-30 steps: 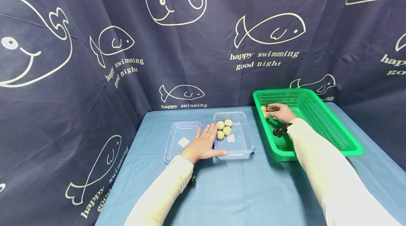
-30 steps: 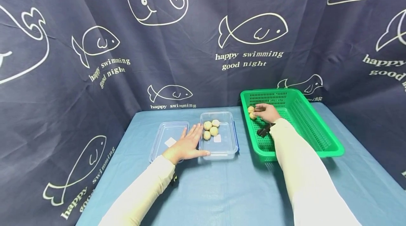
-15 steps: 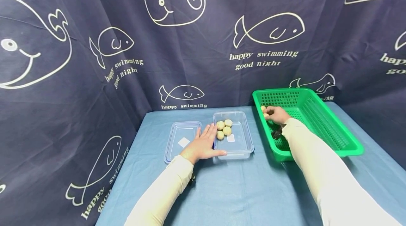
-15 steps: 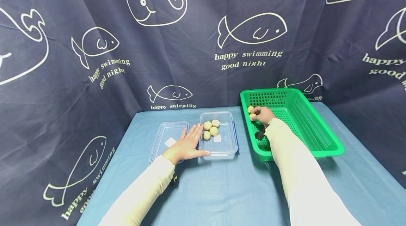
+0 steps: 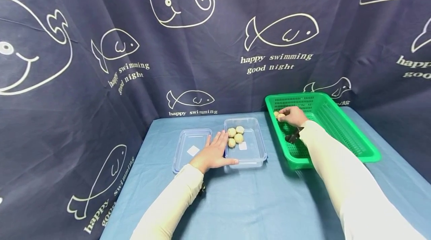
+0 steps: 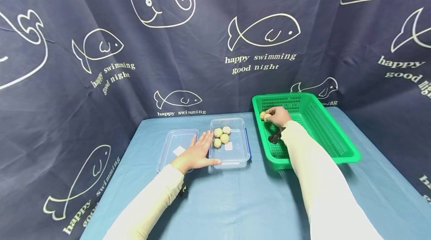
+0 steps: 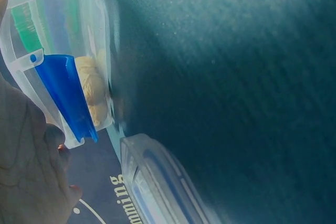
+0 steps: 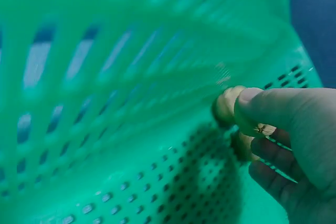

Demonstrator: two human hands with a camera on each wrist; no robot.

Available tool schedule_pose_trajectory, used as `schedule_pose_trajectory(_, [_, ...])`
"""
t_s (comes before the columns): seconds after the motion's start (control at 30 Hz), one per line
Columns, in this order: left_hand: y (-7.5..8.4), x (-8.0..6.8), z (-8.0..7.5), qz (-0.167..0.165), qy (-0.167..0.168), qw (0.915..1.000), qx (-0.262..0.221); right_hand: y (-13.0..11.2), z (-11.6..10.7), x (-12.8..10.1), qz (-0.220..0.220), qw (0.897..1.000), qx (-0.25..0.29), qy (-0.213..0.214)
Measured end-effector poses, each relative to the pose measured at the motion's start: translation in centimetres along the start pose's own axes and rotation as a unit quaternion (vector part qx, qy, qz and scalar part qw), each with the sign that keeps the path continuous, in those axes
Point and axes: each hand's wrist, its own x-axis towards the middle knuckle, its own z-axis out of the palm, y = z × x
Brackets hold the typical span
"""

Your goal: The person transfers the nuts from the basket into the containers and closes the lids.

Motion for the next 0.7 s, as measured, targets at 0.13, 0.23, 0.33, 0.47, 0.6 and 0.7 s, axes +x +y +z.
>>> schedule_pose_trajectory(0.13, [0.0, 0.1, 0.0, -0.003, 0.002, 1.0000, 0.002, -0.7, -0.7, 0.2, 0.003, 1.000, 0.014, 0.028])
schedule_pose_trajectory(0.23, [0.0, 0.1, 0.0, -0.002, 0.002, 1.0000, 0.001, -1.4, -1.0, 0.1, 0.007, 0.999, 0.020, 0.047])
schedule_pose_trajectory(0.33, [0.0, 0.0, -0.2, -0.001, 0.004, 1.0000, -0.001, -2.4, -1.1, -0.2, 0.014, 0.998, 0.030, 0.056])
schedule_pose_trajectory(0.47, [0.1, -0.1, -0.2, 0.000, 0.005, 1.0000, -0.002, -3.7, -1.1, -0.6, 0.023, 0.997, 0.048, 0.058])
schedule_pose_trajectory(0.6, [0.0, -0.1, -0.1, 0.000, 0.004, 1.0000, -0.004, -4.8, -1.0, -1.3, 0.039, 0.994, 0.073, 0.073])
schedule_pose_trajectory(0.7, [-0.1, -0.1, 0.0, 0.002, 0.005, 0.9999, -0.010, -5.3, -0.9, -1.6, 0.049, 0.991, 0.088, 0.089])
